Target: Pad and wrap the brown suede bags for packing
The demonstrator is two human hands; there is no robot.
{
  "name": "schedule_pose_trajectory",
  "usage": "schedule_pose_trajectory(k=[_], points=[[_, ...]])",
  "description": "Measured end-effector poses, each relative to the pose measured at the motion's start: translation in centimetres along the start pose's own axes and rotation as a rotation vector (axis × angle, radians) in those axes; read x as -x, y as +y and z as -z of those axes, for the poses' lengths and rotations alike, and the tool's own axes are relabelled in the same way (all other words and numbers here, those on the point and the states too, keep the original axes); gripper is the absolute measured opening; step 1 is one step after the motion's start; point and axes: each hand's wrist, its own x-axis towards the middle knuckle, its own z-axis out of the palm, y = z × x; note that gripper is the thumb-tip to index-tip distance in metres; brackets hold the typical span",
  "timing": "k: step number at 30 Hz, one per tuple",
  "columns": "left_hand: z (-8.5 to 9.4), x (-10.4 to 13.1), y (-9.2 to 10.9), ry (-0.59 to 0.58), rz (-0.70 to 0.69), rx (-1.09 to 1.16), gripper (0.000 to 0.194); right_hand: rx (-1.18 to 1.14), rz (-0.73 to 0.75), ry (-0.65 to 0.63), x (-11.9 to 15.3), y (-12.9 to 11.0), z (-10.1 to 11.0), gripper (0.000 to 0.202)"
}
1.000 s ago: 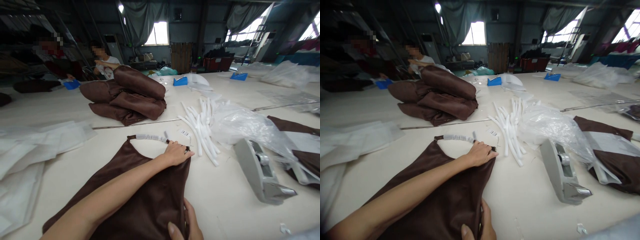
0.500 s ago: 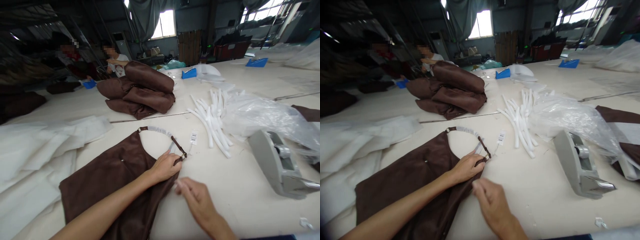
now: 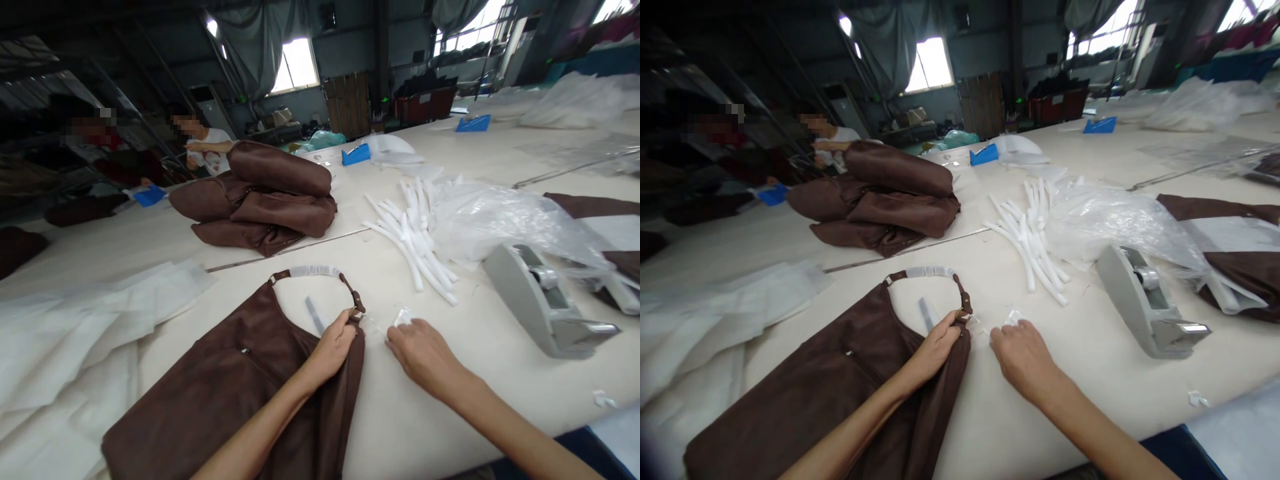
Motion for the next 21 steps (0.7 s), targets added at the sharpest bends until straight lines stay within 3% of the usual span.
schedule_pose_trajectory(k=[3,6,10,15,21], points=[[0.0,-0.2,-0.1,-0.009,0.026,0.214,0.032,-0.025,-0.009,-0.087,2.2,-2.9,-1.2,0.026],[-0.4,-0.9,-0.5,0.015,0.097,0.269,0.035,-0.122,0.045,-0.081,2.7,-4.9,-2.3,0.021],[-0.9,-1.5,-1.4,0.028,0.196,0.342,0.033,-0.357,0.055,-0.046,2.9,-4.7,-2.3,0.020],[-1.1,-1.5,-1.9,0.001,0.340,0.565,0.032,-0.605,-0.249,0.180,4.1,0.3,-1.3,0.027],[-1.2,-1.7,-2.0,0.025,0.217,0.539,0.038,-0.595,-0.549,0.585,3.7,8.9,0.6,0.027]])
